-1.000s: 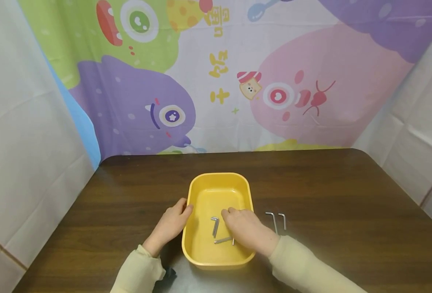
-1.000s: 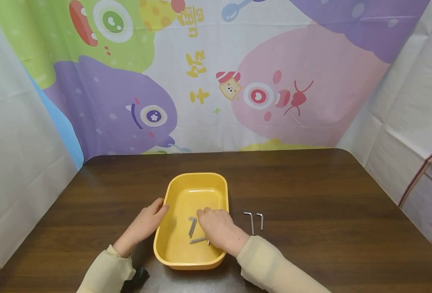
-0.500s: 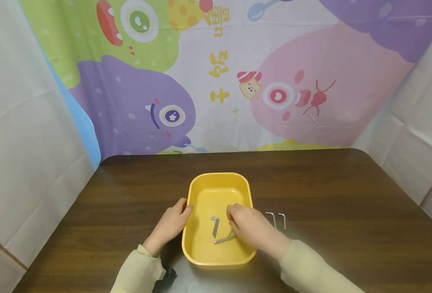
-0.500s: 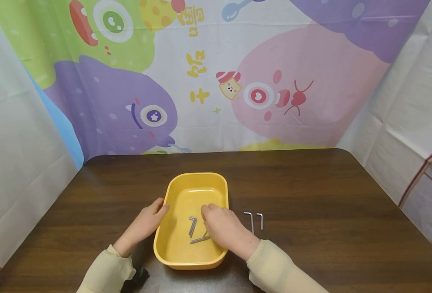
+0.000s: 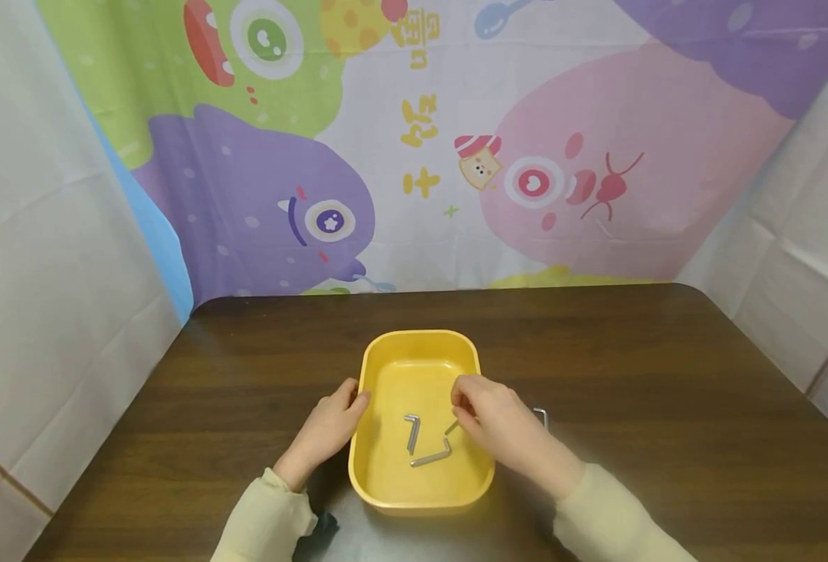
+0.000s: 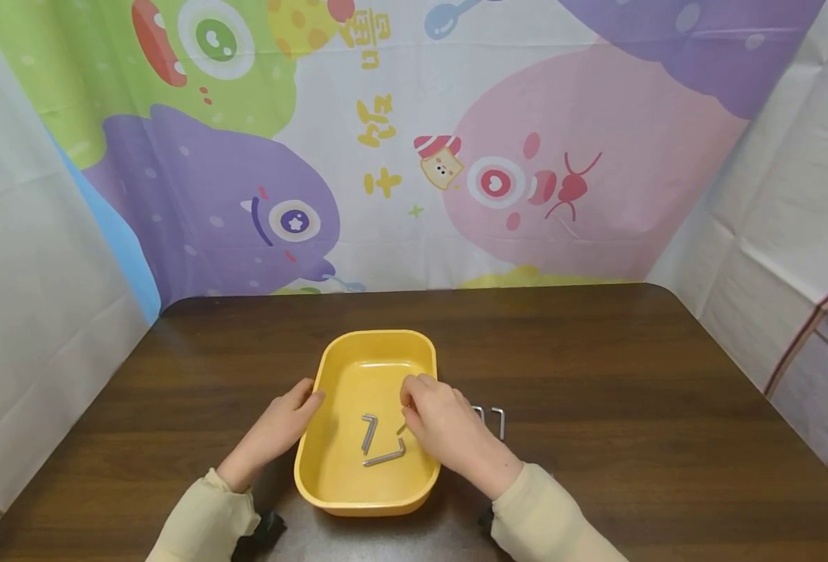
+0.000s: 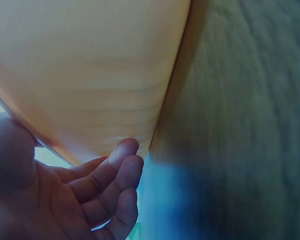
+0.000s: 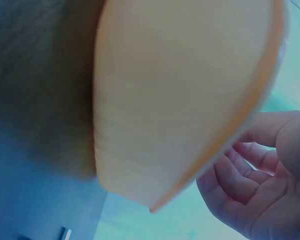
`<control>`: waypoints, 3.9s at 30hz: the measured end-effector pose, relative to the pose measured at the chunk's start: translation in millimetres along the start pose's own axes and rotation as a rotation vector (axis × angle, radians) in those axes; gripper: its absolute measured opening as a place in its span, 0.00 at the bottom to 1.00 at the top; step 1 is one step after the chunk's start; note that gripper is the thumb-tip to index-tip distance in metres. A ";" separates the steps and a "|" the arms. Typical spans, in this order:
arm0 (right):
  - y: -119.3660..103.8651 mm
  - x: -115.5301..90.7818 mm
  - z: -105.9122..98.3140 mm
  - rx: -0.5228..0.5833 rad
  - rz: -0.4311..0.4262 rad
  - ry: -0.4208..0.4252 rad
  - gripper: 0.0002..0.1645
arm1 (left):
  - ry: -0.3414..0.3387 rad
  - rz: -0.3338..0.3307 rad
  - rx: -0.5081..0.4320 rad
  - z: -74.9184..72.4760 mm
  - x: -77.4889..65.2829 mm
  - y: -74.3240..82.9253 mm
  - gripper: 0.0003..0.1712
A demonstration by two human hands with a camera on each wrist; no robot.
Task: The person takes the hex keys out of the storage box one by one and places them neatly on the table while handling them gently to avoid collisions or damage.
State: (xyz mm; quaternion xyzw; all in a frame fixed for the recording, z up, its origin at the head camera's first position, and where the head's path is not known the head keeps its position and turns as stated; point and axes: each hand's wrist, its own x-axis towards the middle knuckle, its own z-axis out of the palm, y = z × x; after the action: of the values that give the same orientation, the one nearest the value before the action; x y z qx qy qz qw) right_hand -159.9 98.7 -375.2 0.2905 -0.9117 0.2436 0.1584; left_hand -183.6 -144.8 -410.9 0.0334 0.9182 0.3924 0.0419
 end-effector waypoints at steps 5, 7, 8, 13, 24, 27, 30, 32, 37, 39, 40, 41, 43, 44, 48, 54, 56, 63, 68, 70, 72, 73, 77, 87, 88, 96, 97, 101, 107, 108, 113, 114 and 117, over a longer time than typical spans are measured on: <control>6.8 0.8 -10.1 0.029 0.025 0.037 0.10 | -0.003 -0.007 -0.001 0.3 -0.5 -0.6 0.16; 10.4 1.2 -14.6 0.032 0.029 0.053 0.10 | -0.002 -0.009 0.000 0.2 -0.7 -0.7 0.16; 12.3 1.4 -16.9 0.031 0.030 0.061 0.09 | -0.002 -0.010 -0.001 0.2 -0.9 -0.8 0.16; 20.4 2.1 -29.1 0.025 0.060 0.069 0.09 | -0.003 -0.012 0.001 0.0 -0.6 0.2 0.15; 36.4 1.6 -48.0 -0.031 0.141 0.060 0.09 | -0.003 -0.008 0.004 0.2 -1.2 0.0 0.16; 41.8 1.3 -52.1 -0.036 0.163 0.047 0.09 | -0.001 -0.013 0.001 -0.1 -0.8 0.1 0.17; 47.6 0.9 -54.1 -0.048 0.189 0.031 0.09 | -0.003 -0.015 0.003 -0.2 0.2 -0.2 0.17; 51.4 0.6 -55.1 -0.062 0.207 0.020 0.10 | -0.003 -0.012 0.009 0.0 0.6 0.1 0.17; 59.1 -0.3 -56.1 -0.101 0.240 0.006 0.10 | -0.003 -0.008 0.014 0.0 0.7 0.4 0.17; 62.0 -0.9 -56.5 -0.105 0.247 0.002 0.10 | -0.004 -0.012 0.014 0.1 0.8 0.3 0.17; 63.9 -1.1 -56.5 -0.106 0.249 0.000 0.10 | -0.005 -0.014 0.014 0.1 0.6 0.2 0.17; 65.9 -1.4 -56.7 -0.105 0.250 -0.003 0.10 | -0.006 -0.015 0.016 0.3 0.9 -0.3 0.17; 69.9 -2.0 -57.2 -0.100 0.256 -0.011 0.10 | -0.009 -0.020 0.014 0.6 1.1 -0.9 0.17; 72.0 -2.3 -57.4 -0.095 0.260 -0.016 0.10 | -0.009 -0.020 0.013 0.7 1.1 -1.1 0.17; 80.9 -3.9 -58.4 -0.071 0.298 -0.032 0.10 | -0.009 -0.016 0.008 0.4 -0.1 -0.5 0.18; 90.9 -6.3 -61.8 -0.065 0.350 -0.069 0.07 | -0.005 -0.003 0.015 -0.5 -1.9 1.7 0.18; 93.3 -6.6 -63.2 -0.068 0.360 -0.087 0.07 | -0.008 -0.005 0.016 -0.5 -1.3 1.5 0.17; 100.6 -8.1 -64.9 -0.060 0.411 -0.167 0.05 | -0.014 -0.029 0.011 0.1 0.9 0.0 0.17; 104.3 -9.4 -63.2 -0.062 0.430 -0.227 0.05 | -0.013 -0.029 0.006 -0.2 0.4 0.3 0.17; 105.7 -9.9 -62.2 -0.059 0.434 -0.250 0.05 | -0.014 -0.027 0.007 0.1 0.7 0.0 0.17; 107.2 -10.6 -60.9 -0.055 0.438 -0.270 0.05 | -0.013 -0.027 0.007 0.6 1.0 -0.3 0.17; 107.8 -10.9 -60.1 -0.052 0.441 -0.280 0.05 | -0.012 -0.025 0.010 0.8 1.1 -0.3 0.17; 110.3 -12.8 -56.3 -0.048 0.445 -0.312 0.06 | -0.008 -0.022 0.012 0.6 0.7 0.0 0.17; 114.4 -16.3 -48.6 -0.021 0.410 -0.338 0.05 | -0.008 -0.014 0.013 0.8 1.3 -0.2 0.18; 114.8 -16.5 -47.7 -0.019 0.412 -0.342 0.04 | -0.010 -0.015 0.013 0.6 1.1 -0.2 0.18; 117.6 -17.1 -40.5 -0.041 0.452 -0.356 0.06 | -0.015 -0.017 0.012 0.3 -0.1 0.4 0.18; 117.4 -17.1 -40.0 -0.039 0.456 -0.358 0.06 | -0.014 -0.020 0.010 0.3 0.1 0.3 0.18; 116.7 -17.3 -38.1 -0.031 0.469 -0.368 0.07 | -0.014 -0.029 0.005 0.3 0.5 0.1 0.18; 117.5 -18.0 -34.5 -0.028 0.484 -0.382 0.08 | -0.018 -0.024 0.000 0.1 0.7 0.4 0.18; 117.6 -18.1 -34.0 -0.031 0.488 -0.383 0.08 | -0.019 -0.022 0.000 0.0 0.7 0.4 0.18; 116.7 -18.0 -31.8 -0.047 0.503 -0.391 0.07 | -0.016 -0.026 -0.003 -0.1 0.7 -0.3 0.17; 116.5 -18.0 -31.5 -0.049 0.506 -0.395 0.07 | -0.016 -0.029 -0.004 -0.2 0.5 -0.3 0.17; 116.1 -18.1 -30.9 -0.052 0.509 -0.403 0.07 | -0.018 -0.034 -0.006 0.0 0.6 -0.9 0.17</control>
State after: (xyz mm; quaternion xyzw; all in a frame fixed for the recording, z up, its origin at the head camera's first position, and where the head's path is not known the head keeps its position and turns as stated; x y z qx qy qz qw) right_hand -211.7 206.3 -398.2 0.0915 -0.9740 0.1895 -0.0838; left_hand -184.2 -145.3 -411.6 0.0214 0.9171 0.3941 0.0568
